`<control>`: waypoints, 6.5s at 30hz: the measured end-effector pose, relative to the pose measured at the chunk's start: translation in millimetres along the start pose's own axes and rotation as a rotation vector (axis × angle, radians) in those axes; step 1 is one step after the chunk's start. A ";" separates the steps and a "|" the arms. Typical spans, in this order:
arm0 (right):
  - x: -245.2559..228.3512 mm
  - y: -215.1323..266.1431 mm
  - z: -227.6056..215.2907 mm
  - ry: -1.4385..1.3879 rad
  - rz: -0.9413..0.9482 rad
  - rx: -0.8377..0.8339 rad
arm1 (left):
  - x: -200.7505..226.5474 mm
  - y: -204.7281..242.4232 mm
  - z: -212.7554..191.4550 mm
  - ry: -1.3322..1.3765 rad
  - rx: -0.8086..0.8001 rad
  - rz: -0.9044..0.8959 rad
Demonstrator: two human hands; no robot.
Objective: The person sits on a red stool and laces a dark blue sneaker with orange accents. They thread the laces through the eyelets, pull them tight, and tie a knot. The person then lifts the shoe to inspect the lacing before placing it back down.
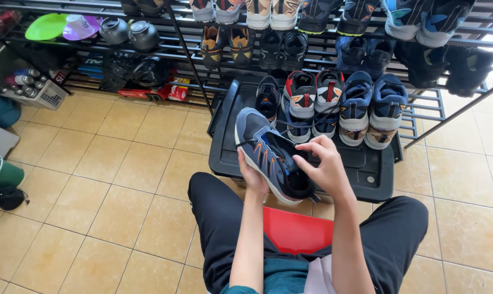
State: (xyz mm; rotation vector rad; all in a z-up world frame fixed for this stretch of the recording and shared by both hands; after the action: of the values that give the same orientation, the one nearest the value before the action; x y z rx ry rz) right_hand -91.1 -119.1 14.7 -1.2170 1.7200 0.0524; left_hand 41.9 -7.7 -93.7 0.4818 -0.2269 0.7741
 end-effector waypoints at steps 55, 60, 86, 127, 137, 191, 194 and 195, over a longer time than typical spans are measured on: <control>49.1 41.3 -113.3 0.108 0.607 -0.312 | 88.1 17.3 -44.7 0.067 -0.047 0.490; 54.4 34.0 -89.1 0.145 0.808 -0.614 | 74.1 6.9 -36.8 0.045 -0.118 0.524; -18.8 0.8 -5.3 0.053 -0.048 0.043 | -4.9 -31.3 -43.9 -0.387 -0.520 0.420; 39.0 21.6 -61.0 0.060 0.169 0.115 | 74.3 25.7 9.1 -0.079 -0.623 -0.025; 60.4 34.2 -80.5 0.139 0.229 -0.068 | 77.8 27.3 4.1 -0.915 -0.284 -0.012; 60.2 34.5 -74.5 0.290 0.550 0.004 | 91.8 46.4 37.1 -0.109 -0.593 0.025; 61.6 34.2 -76.6 0.290 0.523 0.009 | 92.1 33.9 28.9 0.086 -0.363 0.054; 64.4 34.5 -77.8 0.303 0.507 0.010 | 92.9 26.6 20.7 0.118 -0.235 0.077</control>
State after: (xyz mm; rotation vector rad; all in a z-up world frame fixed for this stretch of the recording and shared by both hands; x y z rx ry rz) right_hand -169.8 -187.6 -8.2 -0.7813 2.2592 0.1685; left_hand 87.2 55.5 -32.6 0.2051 -0.2243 0.8365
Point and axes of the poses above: each hand's wrist, its own y-axis away from the middle knuckle, its own z-axis out of the palm, x = y × z, the point moved 1 cm from there along -y, towards the middle knuckle, and after that the axes turned 3 degrees about -z, right-handed, at the moved point
